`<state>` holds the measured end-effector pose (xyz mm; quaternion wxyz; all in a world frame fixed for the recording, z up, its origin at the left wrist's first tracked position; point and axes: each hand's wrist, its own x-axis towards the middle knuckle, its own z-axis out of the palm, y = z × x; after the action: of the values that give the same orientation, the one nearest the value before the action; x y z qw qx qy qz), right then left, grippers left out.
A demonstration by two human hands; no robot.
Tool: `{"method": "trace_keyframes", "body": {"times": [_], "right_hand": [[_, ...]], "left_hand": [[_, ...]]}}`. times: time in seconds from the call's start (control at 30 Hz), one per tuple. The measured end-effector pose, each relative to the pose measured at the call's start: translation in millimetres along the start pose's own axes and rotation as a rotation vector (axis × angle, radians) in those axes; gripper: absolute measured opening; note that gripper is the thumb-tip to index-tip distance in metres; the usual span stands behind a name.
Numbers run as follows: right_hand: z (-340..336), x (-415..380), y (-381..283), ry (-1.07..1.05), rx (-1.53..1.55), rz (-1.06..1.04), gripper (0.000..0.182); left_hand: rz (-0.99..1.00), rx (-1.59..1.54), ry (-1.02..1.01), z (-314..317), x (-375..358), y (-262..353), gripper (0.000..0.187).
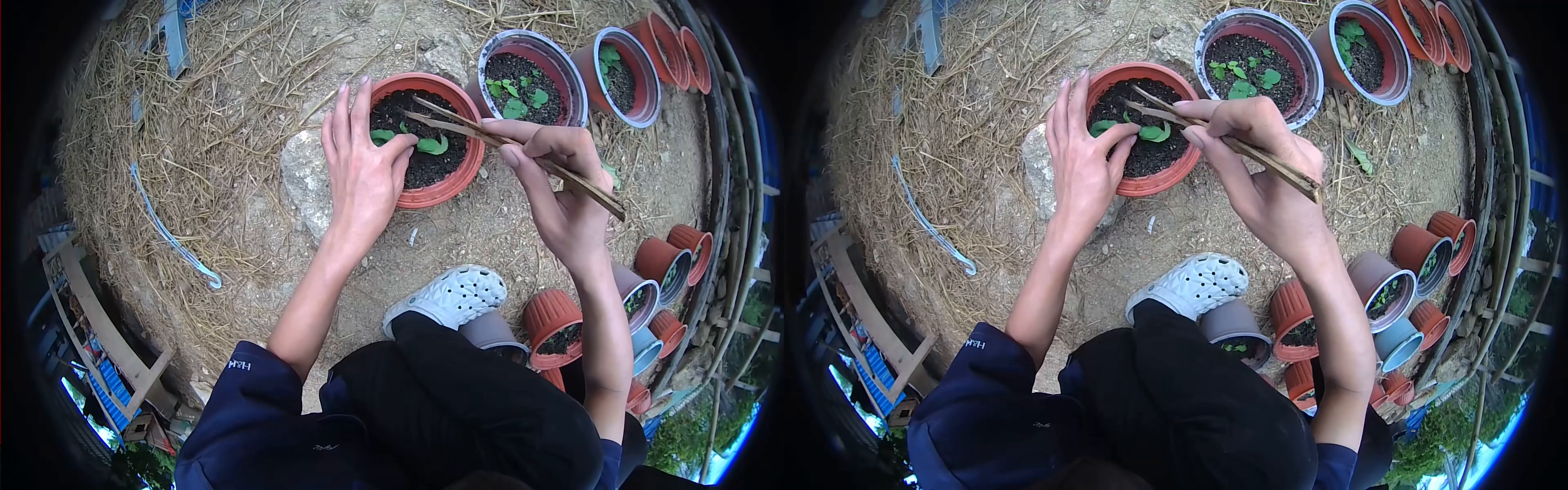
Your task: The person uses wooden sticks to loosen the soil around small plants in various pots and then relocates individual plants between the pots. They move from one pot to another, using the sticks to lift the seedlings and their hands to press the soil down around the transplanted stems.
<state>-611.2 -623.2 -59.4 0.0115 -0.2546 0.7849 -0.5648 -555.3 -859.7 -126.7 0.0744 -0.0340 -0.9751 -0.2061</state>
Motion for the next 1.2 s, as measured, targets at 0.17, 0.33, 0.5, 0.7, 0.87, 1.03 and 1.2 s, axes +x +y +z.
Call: {"method": "trace_keyframes", "body": {"times": [0.17, 0.33, 0.5, 0.7, 0.87, 1.03, 1.2], "right_hand": [[1.1, 3.4, 4.9, 0.040, 0.003, 0.039, 0.015], [-12.4, -10.1, -5.8, 0.036, -0.188, -0.065, 0.017], [-30.5, -14.0, -12.5, 0.199, -0.005, -0.110, 0.025], [-97.2, -17.1, 4.6, 0.492, -0.050, -0.030, 0.015], [-88.7, -27.0, 18.9, 0.387, -0.174, 0.142, 0.012], [-83.0, -29.6, 23.1, 0.396, -0.152, 0.163, 0.012], [-94.5, -36.9, 26.8, 0.394, -0.269, 0.074, 0.013]], "left_hand": [[0.013, 0.001, 0.001, 0.4, -2.2, -0.2, 0.018], [-0.004, 0.014, -0.001, 1.2, -3.5, -1.3, 0.018], [-0.013, -0.006, 0.015, 4.9, 3.6, -1.9, 0.021], [0.034, -0.171, 0.156, 9.6, 44.4, 22.6, 0.023], [0.085, -0.076, 0.146, 25.3, 82.1, 46.4, 0.034], [0.061, 0.008, 0.021, 40.2, 91.7, 51.0, 0.042], [0.069, -0.076, -0.014, 42.0, 86.6, 48.7, 0.038]]}}
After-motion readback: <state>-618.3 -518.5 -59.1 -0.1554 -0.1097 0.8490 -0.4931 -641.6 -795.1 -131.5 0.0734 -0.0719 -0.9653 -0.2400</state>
